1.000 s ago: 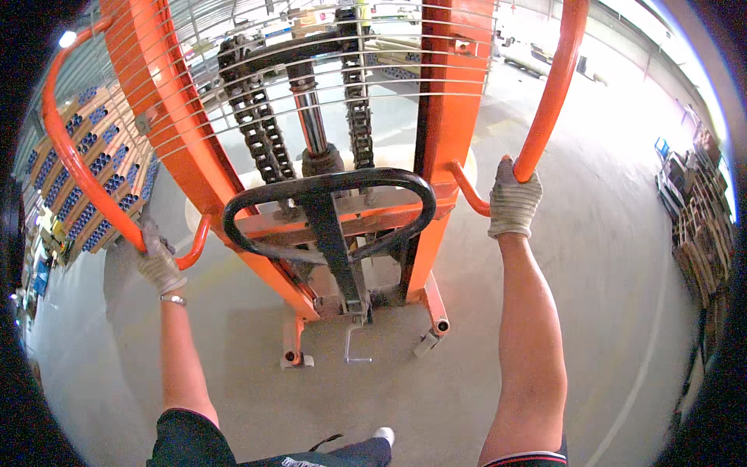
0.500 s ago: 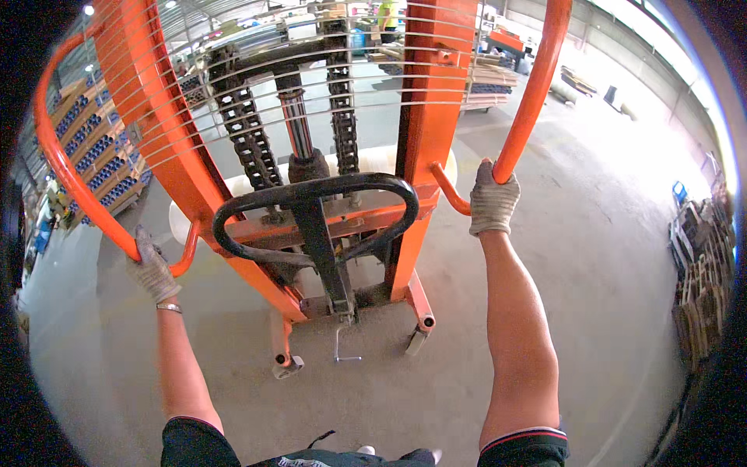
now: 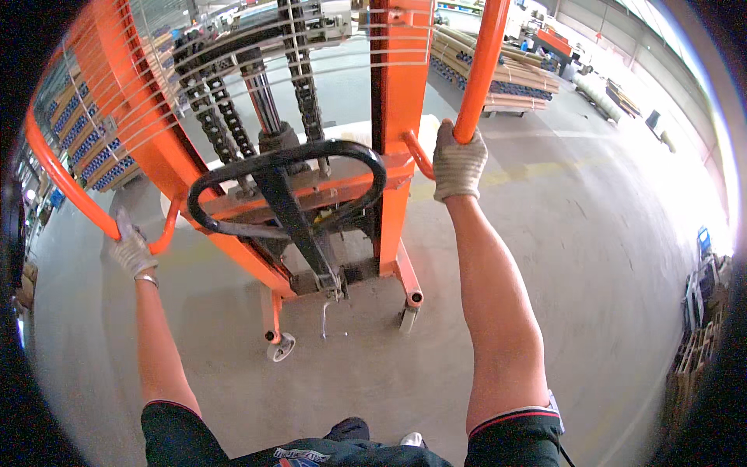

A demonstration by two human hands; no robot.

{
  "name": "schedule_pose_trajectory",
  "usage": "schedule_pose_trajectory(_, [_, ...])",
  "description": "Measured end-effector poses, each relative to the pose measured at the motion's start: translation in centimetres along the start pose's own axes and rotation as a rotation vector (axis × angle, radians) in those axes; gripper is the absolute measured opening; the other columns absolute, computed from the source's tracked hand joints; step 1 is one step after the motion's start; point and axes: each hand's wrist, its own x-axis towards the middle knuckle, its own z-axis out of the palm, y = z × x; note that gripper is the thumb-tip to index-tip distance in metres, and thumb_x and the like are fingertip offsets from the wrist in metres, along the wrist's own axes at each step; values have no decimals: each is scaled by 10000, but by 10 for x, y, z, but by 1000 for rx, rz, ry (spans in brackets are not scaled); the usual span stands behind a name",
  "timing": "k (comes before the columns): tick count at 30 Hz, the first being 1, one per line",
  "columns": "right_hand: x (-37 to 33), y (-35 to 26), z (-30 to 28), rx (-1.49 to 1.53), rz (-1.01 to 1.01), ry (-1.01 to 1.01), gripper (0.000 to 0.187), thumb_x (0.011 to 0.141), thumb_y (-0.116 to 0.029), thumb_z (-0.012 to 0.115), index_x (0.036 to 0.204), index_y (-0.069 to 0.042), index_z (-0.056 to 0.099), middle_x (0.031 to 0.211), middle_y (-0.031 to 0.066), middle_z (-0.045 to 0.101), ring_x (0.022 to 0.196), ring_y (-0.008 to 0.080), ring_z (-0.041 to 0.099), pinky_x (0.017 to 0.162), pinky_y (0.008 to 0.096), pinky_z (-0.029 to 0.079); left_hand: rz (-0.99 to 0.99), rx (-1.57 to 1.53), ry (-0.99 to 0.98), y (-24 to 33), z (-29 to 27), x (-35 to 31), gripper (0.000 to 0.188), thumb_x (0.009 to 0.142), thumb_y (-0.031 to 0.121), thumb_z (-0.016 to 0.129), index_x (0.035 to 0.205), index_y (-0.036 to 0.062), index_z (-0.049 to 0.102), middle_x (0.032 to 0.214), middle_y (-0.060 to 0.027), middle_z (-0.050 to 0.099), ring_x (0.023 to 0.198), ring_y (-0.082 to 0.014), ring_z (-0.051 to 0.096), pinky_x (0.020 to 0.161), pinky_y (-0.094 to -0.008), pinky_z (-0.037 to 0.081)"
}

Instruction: Using a manual pallet jack and a manual forklift/stacker to move rolls of material and pallets of tubes in a warehouse.

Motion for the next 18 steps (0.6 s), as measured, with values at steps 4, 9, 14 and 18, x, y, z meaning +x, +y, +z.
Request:
schedule_pose_trajectory(4, [8,6,2,-34,-49,43,301,761,-282,592,687,-5,501,547,84,470,522,163,414,557,320,406,23,-41,-8,5,1,-9,354,767,340,653,612,73,479,502,29,353,418,-75,322,393,-261,263])
schedule_pose_trajectory(9, [16,16,0,-63,-105,41,305,751,-282,615,671,-15,493,539,69,476,507,155,444,540,316,407,56,-24,40,9,-2,-19,347,754,354,667,623,65,525,495,30,353,418,-74,321,401,-253,266])
schedule_pose_trajectory(14, [14,10,0,149,2,-42,279,769,-250,606,640,-69,439,496,-1,403,391,99,406,377,276,358,130,83,60,18,-7,-35,429,714,446,687,594,83,491,503,20,397,428,-81,355,402,-264,277])
schedule_pose_trajectory(18, [16,17,1,195,5,-44,273,768,-237,609,658,-70,424,509,-9,396,389,96,402,363,277,355,135,2,23,20,-12,-47,350,740,367,687,648,53,564,502,24,403,429,-75,360,403,-258,294])
